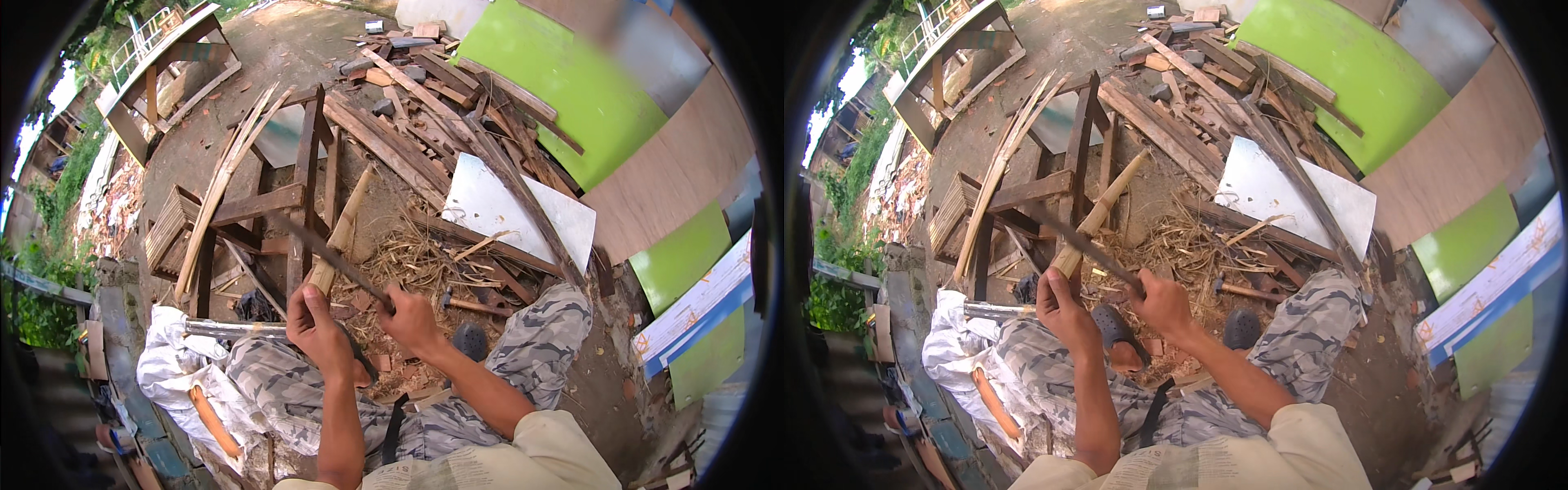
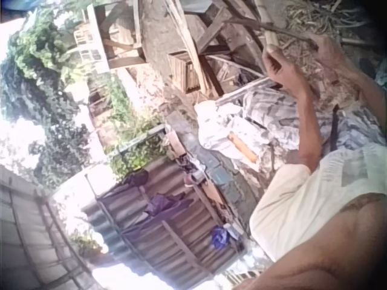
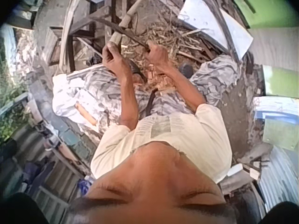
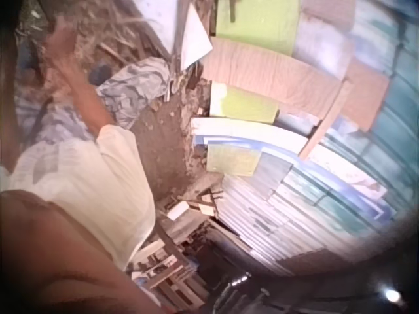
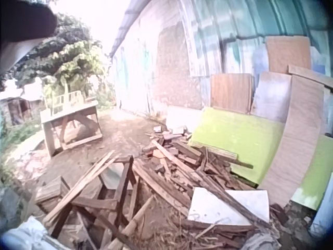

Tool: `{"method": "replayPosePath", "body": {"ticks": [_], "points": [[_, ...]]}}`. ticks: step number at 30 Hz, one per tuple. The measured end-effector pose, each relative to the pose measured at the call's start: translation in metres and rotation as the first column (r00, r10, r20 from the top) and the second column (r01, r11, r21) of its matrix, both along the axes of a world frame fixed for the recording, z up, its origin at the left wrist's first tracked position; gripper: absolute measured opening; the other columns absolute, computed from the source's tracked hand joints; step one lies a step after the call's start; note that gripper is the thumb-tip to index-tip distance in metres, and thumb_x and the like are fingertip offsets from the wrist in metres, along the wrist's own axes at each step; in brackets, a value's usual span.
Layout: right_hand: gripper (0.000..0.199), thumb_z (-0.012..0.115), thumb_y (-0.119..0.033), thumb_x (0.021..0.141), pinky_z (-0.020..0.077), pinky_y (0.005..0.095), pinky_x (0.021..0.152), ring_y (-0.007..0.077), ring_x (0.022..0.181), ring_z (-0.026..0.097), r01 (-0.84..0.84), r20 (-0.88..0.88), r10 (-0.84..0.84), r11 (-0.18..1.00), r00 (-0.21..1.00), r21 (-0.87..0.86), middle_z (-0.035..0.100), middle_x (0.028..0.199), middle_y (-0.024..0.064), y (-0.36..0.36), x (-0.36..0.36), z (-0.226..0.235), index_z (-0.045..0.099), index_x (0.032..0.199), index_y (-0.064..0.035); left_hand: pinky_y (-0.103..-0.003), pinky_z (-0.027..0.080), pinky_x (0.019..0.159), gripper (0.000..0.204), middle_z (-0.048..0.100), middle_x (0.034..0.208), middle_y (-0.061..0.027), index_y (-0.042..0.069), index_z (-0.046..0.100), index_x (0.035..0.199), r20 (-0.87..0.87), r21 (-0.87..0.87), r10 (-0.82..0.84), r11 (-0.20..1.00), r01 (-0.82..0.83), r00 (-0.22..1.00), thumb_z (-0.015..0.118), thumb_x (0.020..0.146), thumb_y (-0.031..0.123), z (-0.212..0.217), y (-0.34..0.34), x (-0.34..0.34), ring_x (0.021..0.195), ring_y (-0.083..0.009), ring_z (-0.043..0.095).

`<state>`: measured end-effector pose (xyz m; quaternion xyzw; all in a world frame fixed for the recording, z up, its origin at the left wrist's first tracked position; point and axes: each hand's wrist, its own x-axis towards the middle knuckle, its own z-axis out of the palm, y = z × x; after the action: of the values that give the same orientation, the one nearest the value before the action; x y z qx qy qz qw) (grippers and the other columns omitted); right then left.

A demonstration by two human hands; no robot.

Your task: The person sits on the ground and uses a machete to split a piece of wood into thin strips. They repeatedly strike the wood to separate it and then arrange the resulting strips on a nearby wooden frame.

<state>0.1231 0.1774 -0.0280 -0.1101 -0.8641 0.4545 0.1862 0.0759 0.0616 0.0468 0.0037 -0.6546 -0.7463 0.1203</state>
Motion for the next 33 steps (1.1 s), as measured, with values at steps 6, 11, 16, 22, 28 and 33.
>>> {"method": "replayPosePath", "body": {"ticks": [6,11,16,22,28,33], "points": [[0.02,0.067,-0.018,0.089,0.0472,0.0451,0.051,0.039,0.056,0.063,0.01,0.069,-0.004,0.997,0.998,-0.08,0.06,0.061,0.0198,-0.011,0.008,0.019,0.059,0.086,0.0003,-0.023,0.048,0.081,0.032,0.068,0.101,-0.0076,-0.005,0.066,0.115,-0.018,0.038,-0.001,0.999,0.002,1.0,0.056,0.105,0.024,0.003,0.001,-0.006,0.091,-0.0101,0.061],[0.025,0.066,-0.023,0.092,0.0421,0.0412,0.047,0.0327,0.046,0.056,-0.032,0.03,0.038,0.984,0.999,-0.174,0.056,0.057,0.0165,0.0,0.012,0.004,0.061,0.088,0.001,-0.025,0.047,0.084,0.032,0.068,0.106,-0.0092,-0.004,0.065,0.117,-0.019,-0.022,-0.007,1.0,0.006,1.0,0.056,0.105,0.024,0.002,0.013,0.003,0.096,-0.0117,0.061],[0.02,0.066,-0.022,0.092,0.0431,0.0425,0.051,0.0356,0.055,0.061,-0.087,0.267,0.261,0.847,0.928,-0.524,0.062,0.064,0.0172,0.009,0.013,0.042,0.065,0.095,-0.002,-0.022,0.046,0.073,0.03,0.066,0.097,-0.005,-0.003,0.065,0.118,-0.086,-0.066,0.023,0.997,-0.029,0.996,0.057,0.104,0.022,0.005,0.016,-0.004,0.084,-0.0076,0.058],[0.024,0.068,-0.02,0.092,0.0405,0.0395,0.047,0.0289,0.046,0.056,-0.043,-0.014,0.041,0.99,0.999,-0.137,0.055,0.056,0.0155,-0.003,0.014,0.056,0.06,0.083,0.0003,-0.018,0.028,0.055,0.026,0.055,0.079,0.0061,-0.003,0.067,0.114,-0.036,0.01,0.004,1.0,-0.004,0.999,0.059,0.103,0.019,0.017,0.023,-0.011,0.064,0.0,0.04],[0.022,0.067,-0.019,0.091,0.0427,0.0413,0.048,0.0347,0.049,0.058,0.07,0.108,-0.056,0.988,0.993,-0.134,0.055,0.056,0.0172,0.009,-0.011,0.009,0.059,0.084,0.0002,-0.018,0.03,0.057,0.028,0.056,0.078,0.0055,-0.005,0.067,0.112,-0.094,-0.026,0.016,0.999,-0.019,0.995,0.059,0.103,0.021,0.012,0.026,-0.011,0.067,-0.0007,0.043],[0.024,0.062,-0.021,0.093,0.044,0.0421,0.049,0.0348,0.05,0.06,-0.022,-0.187,0.019,1.0,0.982,-0.016,0.056,0.056,0.0179,-0.007,0.002,0.041,0.06,0.082,0.0004,-0.019,0.035,0.06,0.029,0.059,0.081,0.0037,-0.005,0.067,0.112,-0.081,0.004,0.014,1.0,-0.013,0.997,0.059,0.103,0.021,0.011,0.019,-0.014,0.071,-0.0024,0.047]]}}
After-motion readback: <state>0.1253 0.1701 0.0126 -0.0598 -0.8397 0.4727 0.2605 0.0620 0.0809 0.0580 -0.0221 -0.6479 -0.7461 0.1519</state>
